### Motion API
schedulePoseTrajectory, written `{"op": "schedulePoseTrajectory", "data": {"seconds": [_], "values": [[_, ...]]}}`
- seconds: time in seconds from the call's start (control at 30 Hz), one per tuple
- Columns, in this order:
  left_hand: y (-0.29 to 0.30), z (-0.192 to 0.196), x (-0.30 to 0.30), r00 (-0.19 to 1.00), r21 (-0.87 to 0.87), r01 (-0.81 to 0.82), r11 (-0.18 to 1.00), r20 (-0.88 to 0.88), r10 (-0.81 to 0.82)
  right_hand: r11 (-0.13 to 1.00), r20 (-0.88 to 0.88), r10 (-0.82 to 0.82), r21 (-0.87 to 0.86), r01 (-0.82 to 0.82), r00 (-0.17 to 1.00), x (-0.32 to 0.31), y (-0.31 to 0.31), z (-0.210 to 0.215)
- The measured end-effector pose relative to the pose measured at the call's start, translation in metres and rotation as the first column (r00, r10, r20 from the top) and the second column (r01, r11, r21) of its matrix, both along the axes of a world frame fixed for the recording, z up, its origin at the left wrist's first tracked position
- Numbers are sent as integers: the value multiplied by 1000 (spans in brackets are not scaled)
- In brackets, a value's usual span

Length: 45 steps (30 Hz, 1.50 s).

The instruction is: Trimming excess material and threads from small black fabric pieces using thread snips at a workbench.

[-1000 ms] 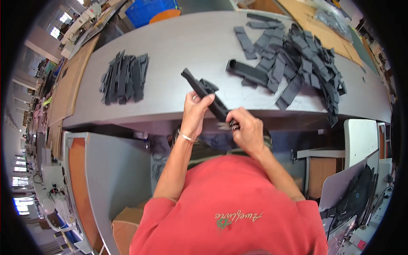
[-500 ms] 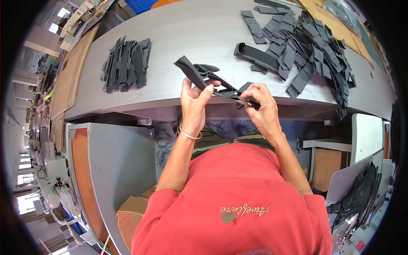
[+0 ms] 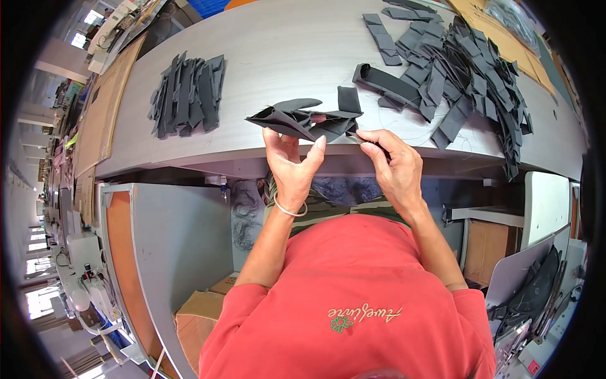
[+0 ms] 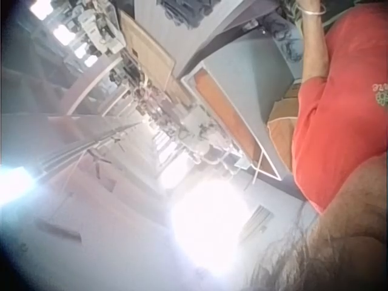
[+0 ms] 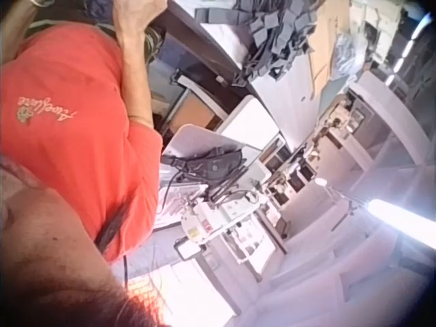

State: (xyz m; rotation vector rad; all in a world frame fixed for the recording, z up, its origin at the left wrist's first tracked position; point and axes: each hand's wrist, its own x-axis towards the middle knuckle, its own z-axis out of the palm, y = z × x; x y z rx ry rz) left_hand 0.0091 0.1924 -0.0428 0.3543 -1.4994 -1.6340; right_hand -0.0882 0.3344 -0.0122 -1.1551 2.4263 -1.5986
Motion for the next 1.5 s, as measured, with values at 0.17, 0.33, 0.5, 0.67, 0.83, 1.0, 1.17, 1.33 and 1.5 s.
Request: {"op": "schedulePoseTrajectory", "data": {"seconds": [0.17,0.33,0.5,0.67,0.83,1.0,1.17,1.33,1.5], "values": [[2,-2,-2,1000,-5,14,1000,-23,-14,1000,-38,-13,21,14,999,1,-4,0],[1,-2,-2,999,-11,52,999,-10,-52,1000,-46,-13,15,14,999,1,-7,-2],[5,1,-3,999,33,53,998,-12,-53,998,-80,-17,67,22,997,-1,-7,-5],[1,-7,-5,999,24,53,998,-9,-52,994,-128,41,108,-27,991,-5,-9,4],[1,-10,-5,999,6,32,999,10,-32,985,-206,96,158,-63,974,-2,-20,6],[4,-10,-4,999,-49,5,999,36,-3,964,-283,101,266,-23,954,0,-28,1],[5,-8,-5,999,-32,25,999,45,-24,971,-318,94,236,-17,943,-2,-30,-4],[7,-2,-5,997,-8,52,999,54,-51,970,-337,95,244,-10,937,-4,-29,-3],[0,8,-9,985,93,125,988,108,-135,967,-288,106,253,-31,952,-8,-25,0]]}}
